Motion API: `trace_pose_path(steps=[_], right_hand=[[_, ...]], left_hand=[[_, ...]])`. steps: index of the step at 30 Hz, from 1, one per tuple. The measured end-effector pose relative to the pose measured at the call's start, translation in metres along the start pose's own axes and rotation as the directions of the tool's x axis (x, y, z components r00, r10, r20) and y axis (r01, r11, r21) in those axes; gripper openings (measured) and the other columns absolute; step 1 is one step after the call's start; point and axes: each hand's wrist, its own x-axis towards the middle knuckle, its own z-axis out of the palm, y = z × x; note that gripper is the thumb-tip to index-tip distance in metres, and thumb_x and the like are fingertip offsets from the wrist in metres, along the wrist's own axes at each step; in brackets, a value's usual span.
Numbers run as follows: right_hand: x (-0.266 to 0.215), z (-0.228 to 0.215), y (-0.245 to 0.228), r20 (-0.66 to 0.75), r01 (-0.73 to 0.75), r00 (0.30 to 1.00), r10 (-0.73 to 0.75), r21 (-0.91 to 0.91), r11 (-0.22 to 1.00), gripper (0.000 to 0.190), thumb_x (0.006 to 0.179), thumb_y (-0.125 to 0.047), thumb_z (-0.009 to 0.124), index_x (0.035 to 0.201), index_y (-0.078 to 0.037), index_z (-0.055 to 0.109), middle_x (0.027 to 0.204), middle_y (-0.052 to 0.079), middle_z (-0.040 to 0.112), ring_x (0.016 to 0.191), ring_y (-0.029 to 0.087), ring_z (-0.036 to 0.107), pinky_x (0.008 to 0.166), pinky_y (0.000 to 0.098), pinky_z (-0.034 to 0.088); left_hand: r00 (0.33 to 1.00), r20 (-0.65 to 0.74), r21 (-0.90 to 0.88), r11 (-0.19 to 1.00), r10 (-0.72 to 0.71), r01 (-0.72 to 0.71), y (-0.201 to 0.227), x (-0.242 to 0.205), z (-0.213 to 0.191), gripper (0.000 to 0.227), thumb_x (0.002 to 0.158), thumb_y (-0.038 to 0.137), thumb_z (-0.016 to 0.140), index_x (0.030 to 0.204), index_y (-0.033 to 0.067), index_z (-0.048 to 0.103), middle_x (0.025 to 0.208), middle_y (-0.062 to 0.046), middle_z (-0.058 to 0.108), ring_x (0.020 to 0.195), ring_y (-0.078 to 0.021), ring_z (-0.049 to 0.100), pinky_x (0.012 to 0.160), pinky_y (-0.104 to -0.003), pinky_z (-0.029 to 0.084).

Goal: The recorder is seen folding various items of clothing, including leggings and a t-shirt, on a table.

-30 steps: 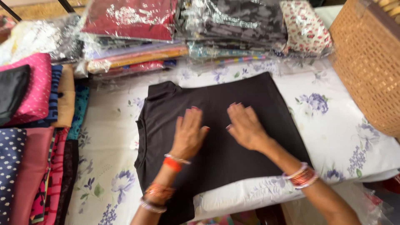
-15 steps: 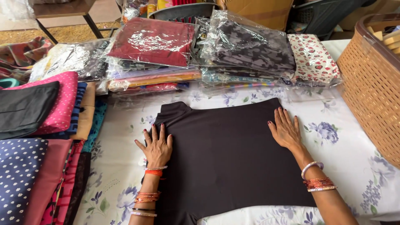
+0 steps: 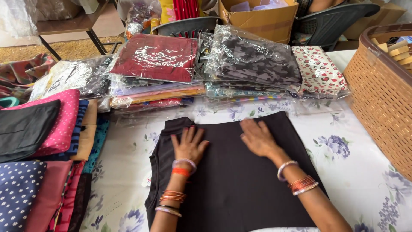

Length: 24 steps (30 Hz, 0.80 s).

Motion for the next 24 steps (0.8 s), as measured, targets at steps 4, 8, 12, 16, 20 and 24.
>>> trace_pose_path(steps=[4,8,12,16,20,24], right_hand=[[0.001,0.015,0.098,0.024,-0.449,0.89,0.455,-0.114,0.886,0.072,0.103,-0.053,0.022,0.16,-0.009,0.018,0.169,0.008,0.012,0.156,0.024,0.009,0.123,0.0524,0.003],[-0.006,0.033,0.13,-0.103,-0.523,0.847,0.521,0.004,0.852,0.075,0.102,-0.058,0.023,0.162,-0.012,0.021,0.169,0.012,0.015,0.156,0.027,0.013,0.123,0.0537,0.003],[-0.01,0.028,0.125,-0.147,-0.535,0.833,0.533,0.032,0.844,0.075,0.101,-0.057,0.026,0.162,-0.013,0.024,0.17,0.012,0.018,0.156,0.03,0.014,0.123,0.062,0.001],[-0.006,0.052,0.098,-0.327,-0.452,0.847,0.419,-0.028,0.892,0.075,0.106,-0.053,0.033,0.157,0.002,0.028,0.163,0.029,0.018,0.153,0.046,0.009,0.112,0.0723,0.0],[-0.024,-0.005,-0.064,-0.221,-0.129,0.97,0.1,-0.122,0.984,0.068,0.102,-0.044,0.045,0.151,0.003,0.038,0.16,0.024,0.036,0.153,0.038,0.031,0.12,0.0614,0.024],[-0.034,0.005,-0.076,-0.276,0.15,0.947,-0.163,-0.066,0.986,0.066,0.099,-0.041,0.049,0.146,0.005,0.043,0.153,0.023,0.042,0.144,0.037,0.039,0.114,0.0551,0.03]], left_hand=[[0.954,0.021,0.041,0.954,-0.299,0.298,-0.068,-0.001,0.01,0.061,0.101,0.059,0.032,0.156,0.0318,0.035,0.166,-0.008,0.022,0.153,-0.0319,0.017,0.118,-0.069,0.005],[0.92,-0.035,0.022,0.92,-0.39,0.391,-0.078,-0.008,0.015,0.059,0.101,0.056,0.034,0.156,0.0335,0.034,0.166,-0.01,0.021,0.154,-0.0364,0.015,0.118,-0.067,0.006],[0.915,-0.037,-0.001,0.916,-0.401,0.401,-0.071,-0.005,0.01,0.06,0.101,0.053,0.036,0.158,0.0319,0.034,0.167,-0.013,0.021,0.154,-0.0366,0.015,0.119,-0.067,0.006],[0.947,-0.102,0.262,0.91,-0.305,0.322,-0.049,-0.005,0.001,0.066,0.1,0.05,0.045,0.157,0.0182,0.034,0.169,-0.013,0.018,0.157,-0.0338,0.012,0.121,-0.067,0.009],[0.988,0.017,0.055,0.987,-0.155,0.153,0.008,-0.019,0.009,0.069,0.104,0.049,0.048,0.159,0.0083,0.035,0.169,-0.017,0.024,0.156,-0.0358,0.018,0.121,-0.063,0.016],[0.994,0.103,-0.022,0.999,-0.024,0.026,0.009,-0.035,-0.004,0.069,0.101,0.055,0.043,0.156,0.0141,0.032,0.167,-0.015,0.019,0.154,-0.035,0.014,0.118,-0.067,0.011]])
